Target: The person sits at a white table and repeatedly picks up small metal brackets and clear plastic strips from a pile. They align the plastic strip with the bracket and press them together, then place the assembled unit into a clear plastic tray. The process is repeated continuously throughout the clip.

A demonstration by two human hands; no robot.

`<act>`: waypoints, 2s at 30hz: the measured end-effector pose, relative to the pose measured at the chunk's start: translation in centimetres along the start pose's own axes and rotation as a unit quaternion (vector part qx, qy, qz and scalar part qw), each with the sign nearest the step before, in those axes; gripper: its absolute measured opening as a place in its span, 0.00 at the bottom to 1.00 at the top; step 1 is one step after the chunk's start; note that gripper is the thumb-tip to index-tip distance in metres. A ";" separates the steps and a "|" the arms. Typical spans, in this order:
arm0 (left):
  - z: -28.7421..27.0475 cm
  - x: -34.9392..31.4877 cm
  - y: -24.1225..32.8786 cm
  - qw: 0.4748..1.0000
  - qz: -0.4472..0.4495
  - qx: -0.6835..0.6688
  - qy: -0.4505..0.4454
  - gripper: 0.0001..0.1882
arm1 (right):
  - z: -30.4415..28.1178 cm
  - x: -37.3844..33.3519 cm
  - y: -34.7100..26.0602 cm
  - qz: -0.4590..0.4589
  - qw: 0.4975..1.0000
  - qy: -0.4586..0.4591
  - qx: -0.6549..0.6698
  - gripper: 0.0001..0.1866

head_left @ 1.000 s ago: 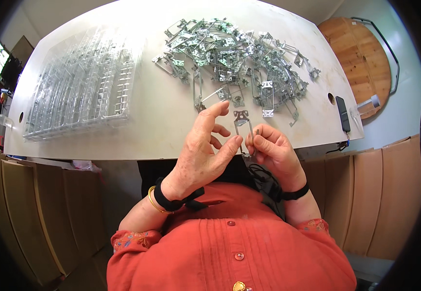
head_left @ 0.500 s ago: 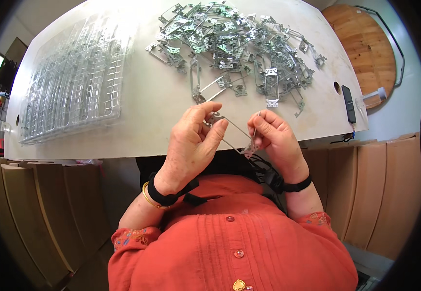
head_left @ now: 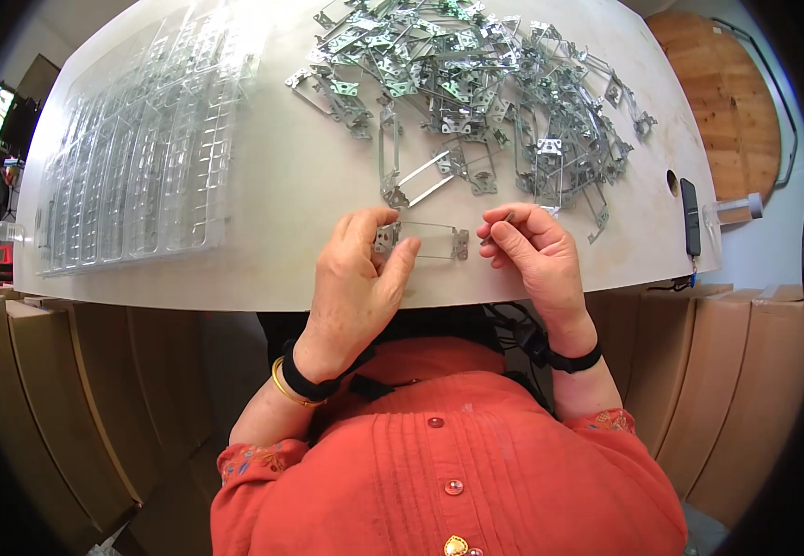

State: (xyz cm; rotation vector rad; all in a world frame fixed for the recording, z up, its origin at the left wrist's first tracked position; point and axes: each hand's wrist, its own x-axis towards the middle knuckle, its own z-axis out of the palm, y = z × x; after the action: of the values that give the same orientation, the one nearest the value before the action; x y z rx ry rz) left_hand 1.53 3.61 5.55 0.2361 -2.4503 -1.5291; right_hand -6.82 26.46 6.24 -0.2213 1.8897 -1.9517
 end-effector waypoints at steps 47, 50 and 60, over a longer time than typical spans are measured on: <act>-0.9 -0.5 -0.9 0.987 -0.128 -0.084 -0.038 0.17 | 1.6 0.3 2.3 -0.204 0.948 0.068 -0.236 0.06; -0.9 -0.6 -1.1 0.987 -0.123 -0.094 -0.036 0.17 | 1.7 0.3 1.9 -0.204 0.941 0.068 -0.261 0.06; -0.7 -0.6 -1.5 0.986 -0.120 -0.106 -0.035 0.16 | 1.8 0.5 1.7 -0.222 0.931 0.063 -0.284 0.07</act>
State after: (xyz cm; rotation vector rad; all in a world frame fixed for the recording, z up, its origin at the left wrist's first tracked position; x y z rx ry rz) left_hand 2.34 2.52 4.45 0.4579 -2.3552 -1.9149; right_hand -6.25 24.63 4.63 -0.7657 2.6421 -1.6319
